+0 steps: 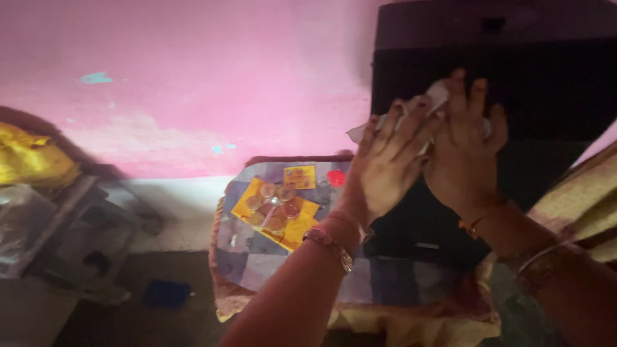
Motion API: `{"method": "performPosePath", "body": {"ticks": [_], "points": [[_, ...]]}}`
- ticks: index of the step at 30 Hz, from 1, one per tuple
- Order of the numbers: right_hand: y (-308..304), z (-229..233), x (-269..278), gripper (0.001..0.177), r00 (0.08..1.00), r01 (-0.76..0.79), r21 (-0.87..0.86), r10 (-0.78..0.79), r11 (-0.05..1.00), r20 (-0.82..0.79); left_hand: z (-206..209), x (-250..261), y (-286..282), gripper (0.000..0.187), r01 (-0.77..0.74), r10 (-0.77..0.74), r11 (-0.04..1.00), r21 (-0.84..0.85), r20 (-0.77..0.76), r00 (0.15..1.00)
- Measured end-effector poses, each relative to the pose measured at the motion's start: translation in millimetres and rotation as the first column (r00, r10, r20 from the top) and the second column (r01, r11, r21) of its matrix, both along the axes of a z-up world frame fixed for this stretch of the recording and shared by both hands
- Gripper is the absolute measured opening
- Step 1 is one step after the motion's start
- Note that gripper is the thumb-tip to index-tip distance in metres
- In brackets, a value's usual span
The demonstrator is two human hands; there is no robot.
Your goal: The person wipes the top and sides of a large black speaker by hand using a white cloth.
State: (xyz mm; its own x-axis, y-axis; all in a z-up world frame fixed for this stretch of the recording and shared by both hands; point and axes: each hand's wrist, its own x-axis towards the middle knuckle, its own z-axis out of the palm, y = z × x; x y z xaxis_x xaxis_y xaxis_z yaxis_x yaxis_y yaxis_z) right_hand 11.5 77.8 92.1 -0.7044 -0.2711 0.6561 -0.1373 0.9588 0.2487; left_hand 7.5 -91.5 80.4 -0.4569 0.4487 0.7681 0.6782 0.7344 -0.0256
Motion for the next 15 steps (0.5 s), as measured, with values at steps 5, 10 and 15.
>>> {"method": "performPosePath", "body": {"ticks": [5, 10, 15], "points": [[-20.9, 9.8, -7.6, 0.057, 0.989, -0.145, 0.060, 0.145, 0.988, 0.000, 2.5, -4.6, -23.6, 0.071, -0.043, 0.015, 0.986, 0.160, 0.175, 0.985], [5.2, 28.8, 0.8, 0.061, 0.993, -0.105, 0.139, 0.096, 0.985, 0.072, -4.8, 1.7, 23.0, 0.065, -0.096, 0.062, 0.962, 0.255, 0.139, 0.988], [68.1, 15.7, 10.1, 0.076, 0.990, 0.104, 0.113, -0.114, 0.988, 0.087, -5.8, 2.9, 82.3, 0.070, -0.127, 0.107, 0.982, 0.140, 0.140, 0.984]]}}
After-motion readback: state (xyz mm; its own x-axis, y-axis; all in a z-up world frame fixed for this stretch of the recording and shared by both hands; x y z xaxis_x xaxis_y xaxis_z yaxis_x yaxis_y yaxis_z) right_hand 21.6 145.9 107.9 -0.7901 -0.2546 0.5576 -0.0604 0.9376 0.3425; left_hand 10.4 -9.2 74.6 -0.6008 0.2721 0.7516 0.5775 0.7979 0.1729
